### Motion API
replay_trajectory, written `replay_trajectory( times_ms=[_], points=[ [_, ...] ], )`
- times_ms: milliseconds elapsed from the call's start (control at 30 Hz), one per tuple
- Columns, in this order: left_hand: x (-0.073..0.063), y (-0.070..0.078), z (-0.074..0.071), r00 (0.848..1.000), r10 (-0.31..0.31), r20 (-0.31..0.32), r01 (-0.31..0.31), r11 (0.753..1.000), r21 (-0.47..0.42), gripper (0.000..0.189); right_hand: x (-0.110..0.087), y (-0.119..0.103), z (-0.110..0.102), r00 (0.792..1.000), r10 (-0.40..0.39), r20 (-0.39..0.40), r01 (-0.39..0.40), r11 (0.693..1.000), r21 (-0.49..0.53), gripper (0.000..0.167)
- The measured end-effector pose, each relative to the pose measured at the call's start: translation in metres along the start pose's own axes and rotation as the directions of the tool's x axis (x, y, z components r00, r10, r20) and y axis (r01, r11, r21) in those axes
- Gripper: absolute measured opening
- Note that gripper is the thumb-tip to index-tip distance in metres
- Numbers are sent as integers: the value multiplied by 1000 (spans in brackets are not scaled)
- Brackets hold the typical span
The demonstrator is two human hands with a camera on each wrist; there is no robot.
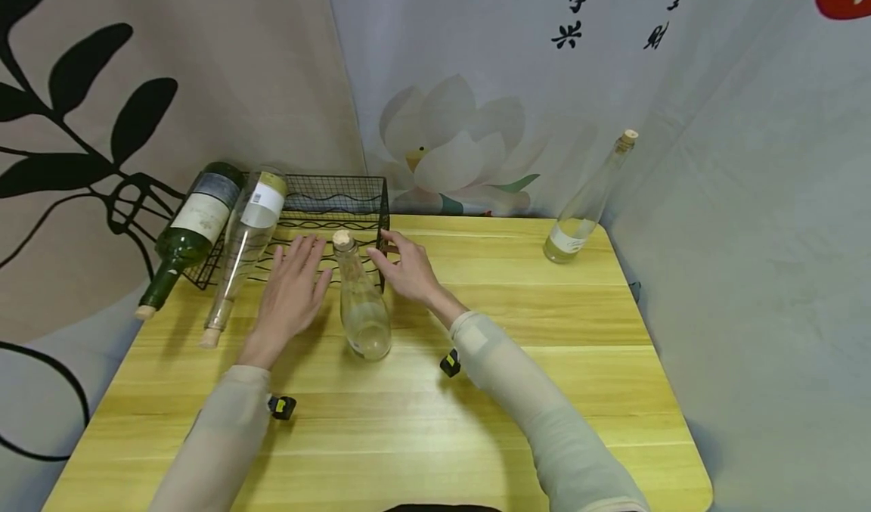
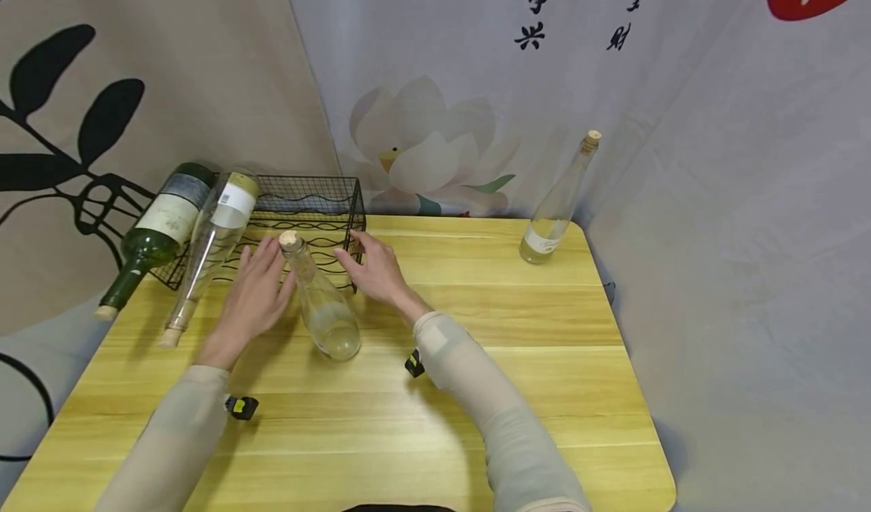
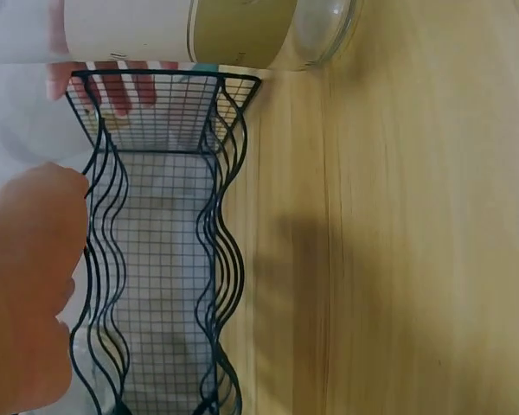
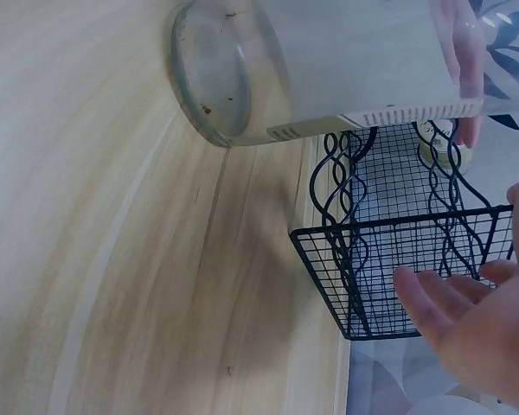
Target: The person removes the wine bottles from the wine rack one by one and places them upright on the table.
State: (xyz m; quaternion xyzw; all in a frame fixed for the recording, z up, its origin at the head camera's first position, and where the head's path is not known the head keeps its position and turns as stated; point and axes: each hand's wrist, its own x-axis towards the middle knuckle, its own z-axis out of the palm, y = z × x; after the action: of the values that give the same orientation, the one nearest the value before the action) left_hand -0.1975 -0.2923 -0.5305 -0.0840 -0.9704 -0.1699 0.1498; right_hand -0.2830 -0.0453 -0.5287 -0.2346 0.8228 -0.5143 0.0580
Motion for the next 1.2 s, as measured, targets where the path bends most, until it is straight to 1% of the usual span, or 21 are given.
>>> replay_trajectory(
  times_ms=[167,300,400,533,600,733,833,933,1067,1200],
  points=[
    [5,1,3,1000,-9,18,8,999,47,61,0,0,-1,1000,6,-4,-6,1000,-7,67],
    [6,1,6,1000,-14,27,12,997,75,59,-1,-1,-1,1000,10,0,-10,1000,-7,68],
    [7,-2,9,1000,-3,1,3,996,88,57,-2,-1,-1,1000,11,3,-11,1000,-5,68],
    [8,-5,11,999,16,-39,-11,994,109,53,-1,-1,-1,1000,12,-6,-13,999,-35,68],
    [8,-6,12,999,22,-44,-16,992,121,53,-1,-1,-1,1000,15,-13,-16,999,-45,68],
    [7,-9,13,999,28,-44,-22,991,136,54,0,0,1,999,31,-14,-32,999,-33,68],
    [6,-10,15,998,37,-58,-28,990,141,56,-1,-1,1,999,46,-1,-46,999,-28,69],
    [6,-10,17,996,47,-80,-36,990,140,57,-3,-2,-3,998,51,22,-50,998,-45,71],
    [6,-11,18,994,57,-96,-44,990,133,60,-8,-5,-12,999,12,37,-10,999,-42,67],
    [6,-12,18,994,55,-93,-42,989,139,67,-17,-7,-20,998,-58,15,58,998,-20,60]
  ],
)
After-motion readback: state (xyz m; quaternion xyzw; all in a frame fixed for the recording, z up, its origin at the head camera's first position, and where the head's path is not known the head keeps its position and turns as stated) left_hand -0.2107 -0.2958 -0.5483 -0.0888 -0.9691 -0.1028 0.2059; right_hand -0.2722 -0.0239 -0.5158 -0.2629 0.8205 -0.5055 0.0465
